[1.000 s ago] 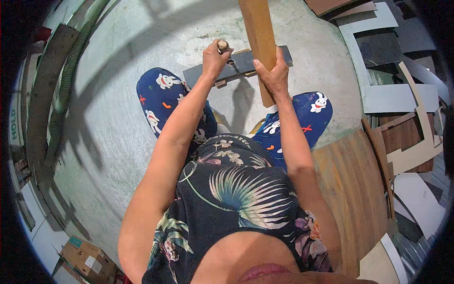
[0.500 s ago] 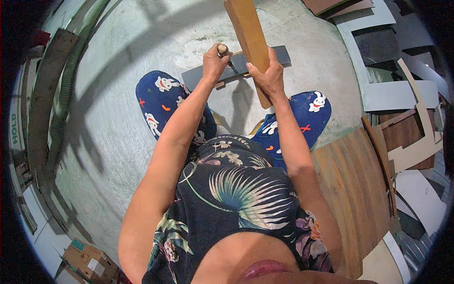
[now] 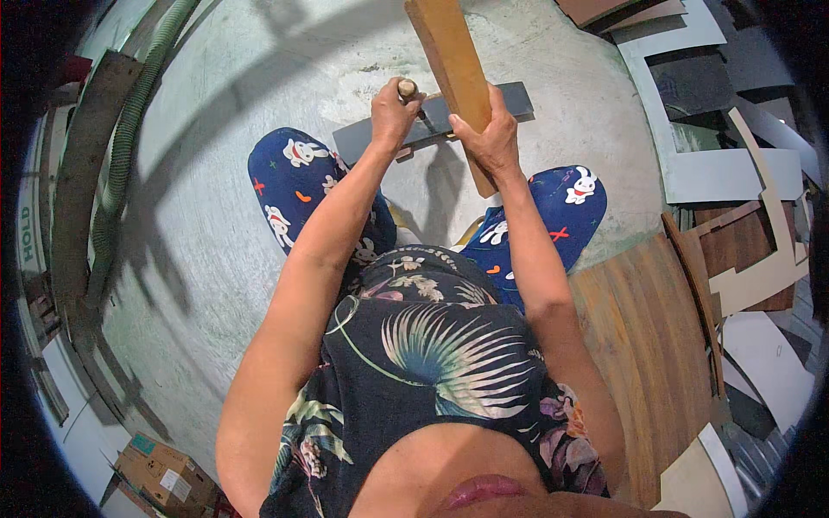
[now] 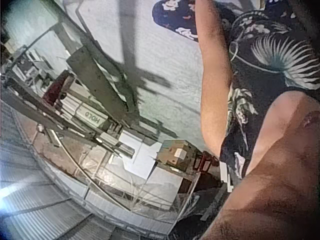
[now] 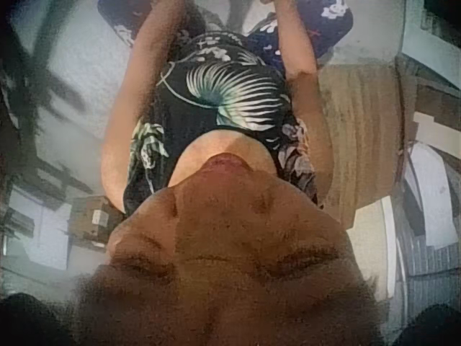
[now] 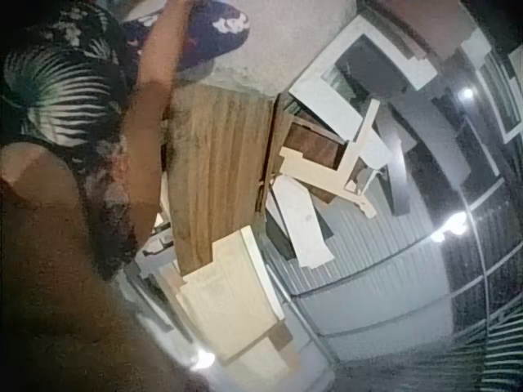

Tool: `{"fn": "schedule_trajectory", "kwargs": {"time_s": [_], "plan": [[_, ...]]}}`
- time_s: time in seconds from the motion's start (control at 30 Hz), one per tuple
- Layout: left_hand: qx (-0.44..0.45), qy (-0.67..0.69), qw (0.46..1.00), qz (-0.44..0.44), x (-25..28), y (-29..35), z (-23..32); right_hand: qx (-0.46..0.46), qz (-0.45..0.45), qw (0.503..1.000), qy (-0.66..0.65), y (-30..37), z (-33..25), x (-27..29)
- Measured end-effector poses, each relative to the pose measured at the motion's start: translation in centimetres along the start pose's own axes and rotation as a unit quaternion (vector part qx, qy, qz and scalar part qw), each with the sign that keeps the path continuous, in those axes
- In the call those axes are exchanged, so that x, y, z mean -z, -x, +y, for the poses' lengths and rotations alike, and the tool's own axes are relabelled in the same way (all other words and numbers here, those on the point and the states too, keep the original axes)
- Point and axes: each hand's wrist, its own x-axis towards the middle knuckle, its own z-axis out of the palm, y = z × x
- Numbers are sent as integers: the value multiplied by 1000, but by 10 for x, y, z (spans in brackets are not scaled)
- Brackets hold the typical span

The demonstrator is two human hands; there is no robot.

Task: Marking and aligning wooden pieces for assembly in a manufacturing environment.

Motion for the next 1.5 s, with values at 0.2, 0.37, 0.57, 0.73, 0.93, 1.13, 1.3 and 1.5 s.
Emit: {"fn": "schedule_trajectory", "kwargs": {"time_s": [0.2,0.37,0.57,0.73,0.93,1.13,1.3,1.5], "plan": [[1,1,1000,-5,1,2,7,6,3,1000,-2,0,4,-1],[13,-5,1000,-11,0,1,5,9,5,1000,-8,0,6,-1],[9,3,1000,-11,-3,0,1,7,4,1000,2,0,3,0],[14,4,1000,-22,-1,-1,1,7,5,1000,0,-1,1,1],[9,4,1000,-17,1,0,6,14,4,1000,3,-1,3,1],[21,-12,999,-28,1,-1,6,19,8,1000,2,-1,5,0],[11,-3,999,-31,0,-2,5,13,7,1000,-5,-1,1,1],[-26,-33,998,-38,-1,-5,3,12,6,1000,-9,-1,-1,0]]}}
